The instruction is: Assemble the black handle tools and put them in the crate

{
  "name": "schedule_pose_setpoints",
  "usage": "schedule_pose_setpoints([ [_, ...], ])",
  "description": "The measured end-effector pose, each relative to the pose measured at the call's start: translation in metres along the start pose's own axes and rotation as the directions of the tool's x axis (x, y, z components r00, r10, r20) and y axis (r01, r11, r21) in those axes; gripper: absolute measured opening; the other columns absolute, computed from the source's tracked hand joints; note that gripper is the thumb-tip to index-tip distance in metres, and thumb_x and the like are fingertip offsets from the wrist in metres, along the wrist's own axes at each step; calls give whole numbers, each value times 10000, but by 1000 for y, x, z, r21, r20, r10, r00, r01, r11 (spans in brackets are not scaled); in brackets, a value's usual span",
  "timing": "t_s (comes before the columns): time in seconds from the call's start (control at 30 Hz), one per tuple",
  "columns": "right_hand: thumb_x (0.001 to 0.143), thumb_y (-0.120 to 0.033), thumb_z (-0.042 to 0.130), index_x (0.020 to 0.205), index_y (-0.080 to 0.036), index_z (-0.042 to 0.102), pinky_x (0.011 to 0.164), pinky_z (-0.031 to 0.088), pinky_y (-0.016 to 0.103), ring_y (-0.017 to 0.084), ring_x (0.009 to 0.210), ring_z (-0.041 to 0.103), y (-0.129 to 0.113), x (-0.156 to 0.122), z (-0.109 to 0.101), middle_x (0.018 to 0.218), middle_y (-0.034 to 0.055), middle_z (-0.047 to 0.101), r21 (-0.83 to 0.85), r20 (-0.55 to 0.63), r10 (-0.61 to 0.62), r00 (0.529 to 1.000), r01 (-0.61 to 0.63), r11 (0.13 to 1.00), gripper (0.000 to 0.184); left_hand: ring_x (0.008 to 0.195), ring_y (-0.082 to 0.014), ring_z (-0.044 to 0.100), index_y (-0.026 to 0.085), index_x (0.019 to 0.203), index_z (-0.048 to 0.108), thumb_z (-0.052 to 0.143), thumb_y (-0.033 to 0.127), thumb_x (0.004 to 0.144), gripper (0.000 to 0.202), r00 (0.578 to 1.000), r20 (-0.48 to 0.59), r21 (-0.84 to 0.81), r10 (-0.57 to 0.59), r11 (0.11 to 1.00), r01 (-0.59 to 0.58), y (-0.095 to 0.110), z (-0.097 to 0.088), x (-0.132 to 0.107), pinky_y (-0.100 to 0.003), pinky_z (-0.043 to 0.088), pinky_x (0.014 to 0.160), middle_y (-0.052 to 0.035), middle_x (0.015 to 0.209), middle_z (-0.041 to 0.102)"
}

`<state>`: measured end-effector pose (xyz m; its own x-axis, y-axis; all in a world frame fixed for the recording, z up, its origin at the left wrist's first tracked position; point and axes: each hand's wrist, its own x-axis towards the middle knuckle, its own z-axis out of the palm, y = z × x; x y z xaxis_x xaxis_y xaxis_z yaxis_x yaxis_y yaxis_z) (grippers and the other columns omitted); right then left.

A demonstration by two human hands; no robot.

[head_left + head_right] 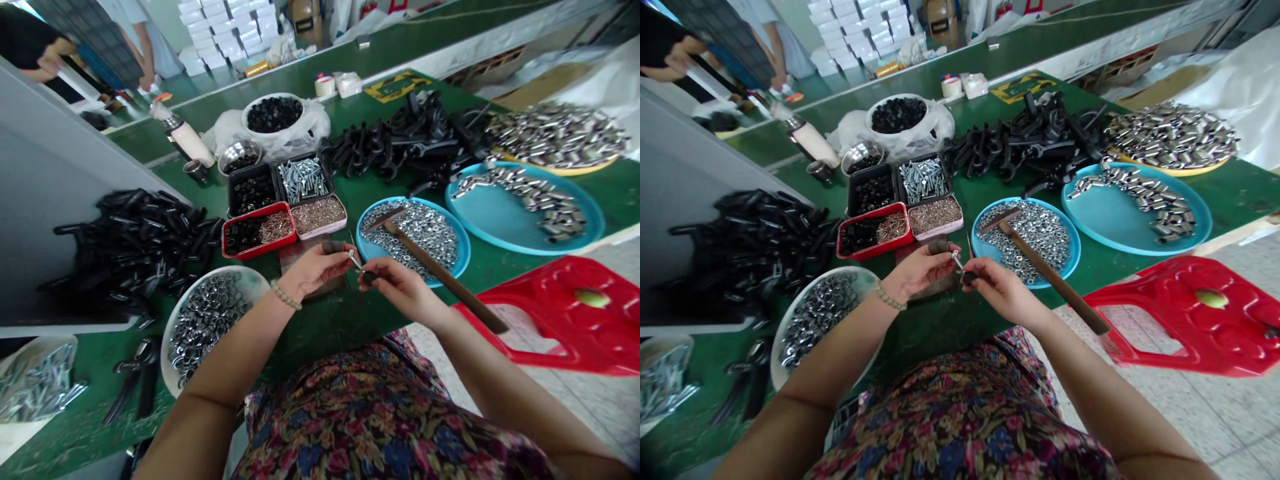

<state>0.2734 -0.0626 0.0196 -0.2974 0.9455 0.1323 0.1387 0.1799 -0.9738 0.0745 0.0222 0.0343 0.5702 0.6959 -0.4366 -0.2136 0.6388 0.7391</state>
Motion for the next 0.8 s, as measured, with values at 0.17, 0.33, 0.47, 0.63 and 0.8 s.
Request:
schedule_pose_setpoints([
  [0.17,941,-286,495,1098,-237,578,800,524,313,169,881,668,-11,8,8,942,41,676,2,179,94,979,-95,995,184,700,-103,643,108,851,717,820,217,639,260,991,129,259,-31,966,-3,15,-13,-23,-234,509,733,-40,789,705],
  [0.33,862,-428,614,984,-274,561,603,534,250,124,633,638,-7,20,41,787,-10,653,548,21,120,993,-111,829,204,934,-163,636,149,914,715,731,240,746,191,926,174,517,334,769,-374,30,-13,-52,-339,451,943,-52,958,710],
  [0.47,894,-390,572,1011,-292,592,659,558,275,146,685,663,-12,24,43,799,1,677,330,35,48,998,-57,942,154,926,-166,644,149,993,699,676,279,804,230,919,179,634,352,673,-382,32,-23,-64,-327,472,916,-61,973,712],
  [0.63,907,-330,548,1078,-276,633,860,547,351,207,928,678,-14,24,40,997,59,705,-154,107,-97,990,113,982,199,765,-153,662,138,972,692,625,315,845,228,975,118,741,186,637,-211,36,-36,-67,-319,522,802,-63,838,715],
  [0.8,865,-452,594,1000,-271,562,566,578,277,145,598,648,-9,32,60,768,19,656,436,2,111,994,-100,894,228,996,-171,629,175,862,683,594,174,847,90,839,266,710,474,493,-503,36,-25,-76,-361,475,967,-62,1060,677],
])
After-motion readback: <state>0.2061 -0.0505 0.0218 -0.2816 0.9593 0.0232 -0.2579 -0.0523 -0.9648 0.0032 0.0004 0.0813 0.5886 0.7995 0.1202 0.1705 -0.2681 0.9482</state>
